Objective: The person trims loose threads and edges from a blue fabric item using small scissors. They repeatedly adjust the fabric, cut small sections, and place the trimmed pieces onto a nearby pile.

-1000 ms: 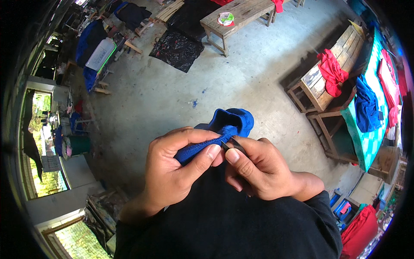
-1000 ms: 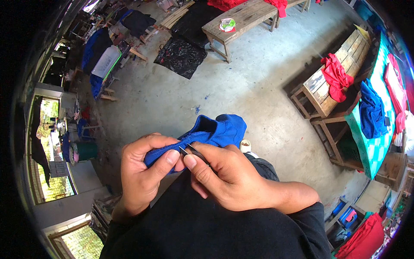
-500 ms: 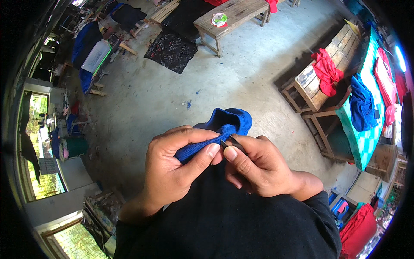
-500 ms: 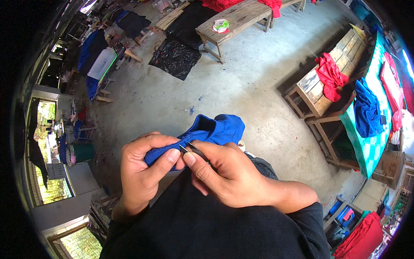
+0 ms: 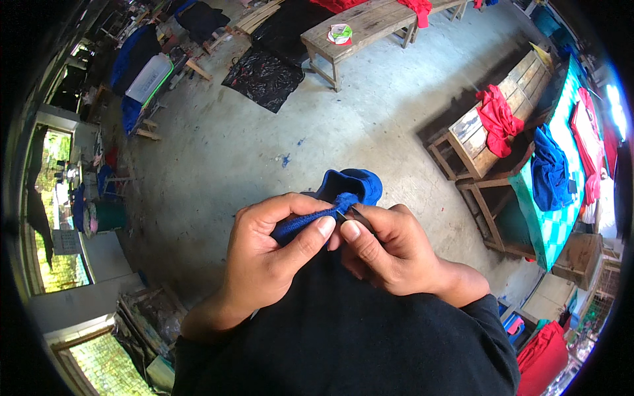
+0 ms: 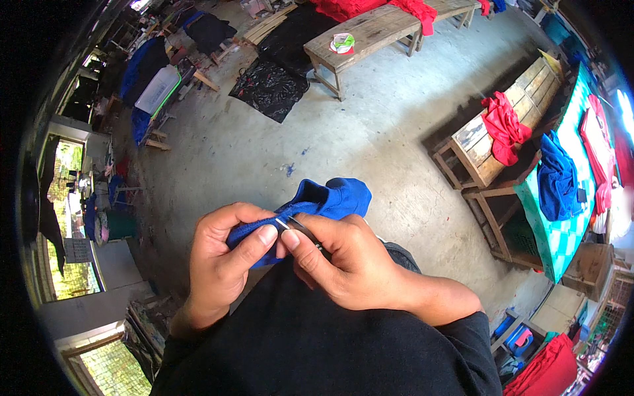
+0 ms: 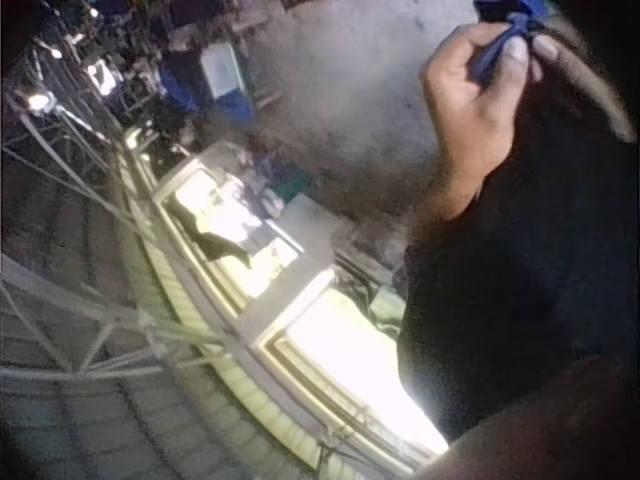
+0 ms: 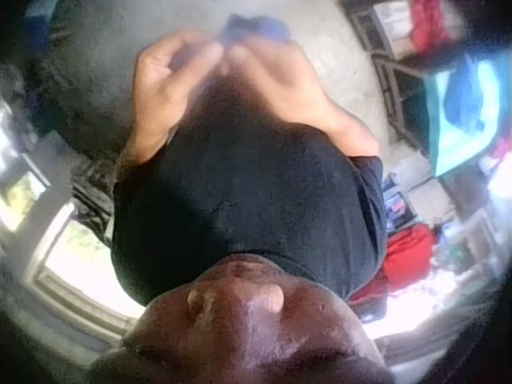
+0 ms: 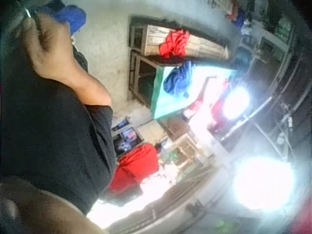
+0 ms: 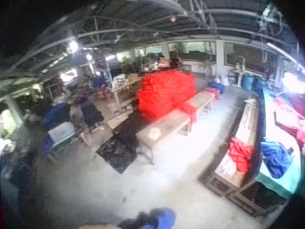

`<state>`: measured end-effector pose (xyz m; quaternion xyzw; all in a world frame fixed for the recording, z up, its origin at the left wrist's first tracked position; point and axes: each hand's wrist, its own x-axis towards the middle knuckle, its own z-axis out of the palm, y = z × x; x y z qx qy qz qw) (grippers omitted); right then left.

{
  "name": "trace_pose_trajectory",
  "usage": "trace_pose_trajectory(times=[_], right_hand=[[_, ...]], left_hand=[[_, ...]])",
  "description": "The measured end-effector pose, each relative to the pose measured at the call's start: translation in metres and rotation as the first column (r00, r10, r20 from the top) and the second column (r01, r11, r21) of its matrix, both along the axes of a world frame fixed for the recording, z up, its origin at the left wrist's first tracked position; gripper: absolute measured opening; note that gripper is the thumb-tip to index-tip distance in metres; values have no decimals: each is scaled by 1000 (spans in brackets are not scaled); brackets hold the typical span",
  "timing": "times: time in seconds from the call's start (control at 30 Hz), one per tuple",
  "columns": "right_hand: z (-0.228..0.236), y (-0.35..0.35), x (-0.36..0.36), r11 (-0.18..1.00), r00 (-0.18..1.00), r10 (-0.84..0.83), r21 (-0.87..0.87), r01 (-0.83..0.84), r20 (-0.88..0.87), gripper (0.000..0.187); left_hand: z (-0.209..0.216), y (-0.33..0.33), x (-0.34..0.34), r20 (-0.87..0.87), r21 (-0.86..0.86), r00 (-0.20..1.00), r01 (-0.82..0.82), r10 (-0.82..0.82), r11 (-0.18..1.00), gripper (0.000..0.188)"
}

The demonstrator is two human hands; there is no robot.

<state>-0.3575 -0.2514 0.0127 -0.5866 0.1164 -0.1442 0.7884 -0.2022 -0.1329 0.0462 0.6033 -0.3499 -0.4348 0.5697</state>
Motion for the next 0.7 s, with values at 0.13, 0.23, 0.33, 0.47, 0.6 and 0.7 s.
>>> trace_pose_trajectory(times=[0.13, 0.23, 0.33, 0.47, 0.6, 0.7], right_hand=[[6, 1, 3, 1000, 1000, 19, -21, -19, -10, 23], [11, 0, 3, 998, 999, 45, -31, -46, -29, 24], [11, 1, 4, 998, 997, 59, -25, -60, -39, 24], [10, 1, 5, 997, 997, 77, 1, -77, -17, 24], [11, 2, 7, 995, 996, 86, 53, -84, -29, 24], [10, 2, 8, 995, 996, 83, 56, -81, -26, 25]], left_hand=[[-1, 6, 0, 4, -21, 999, -46, 46, 999, 12], [-1, 10, -2, -14, -38, 997, -71, 70, 997, 13], [-1, 12, -1, 1, -29, 996, -84, 84, 996, 14], [-1, 13, -1, 14, -40, 996, -91, 92, 995, 15], [-1, 15, -1, 21, -23, 995, -102, 102, 995, 16], [-1, 15, 0, 29, -28, 994, -102, 103, 994, 15]])
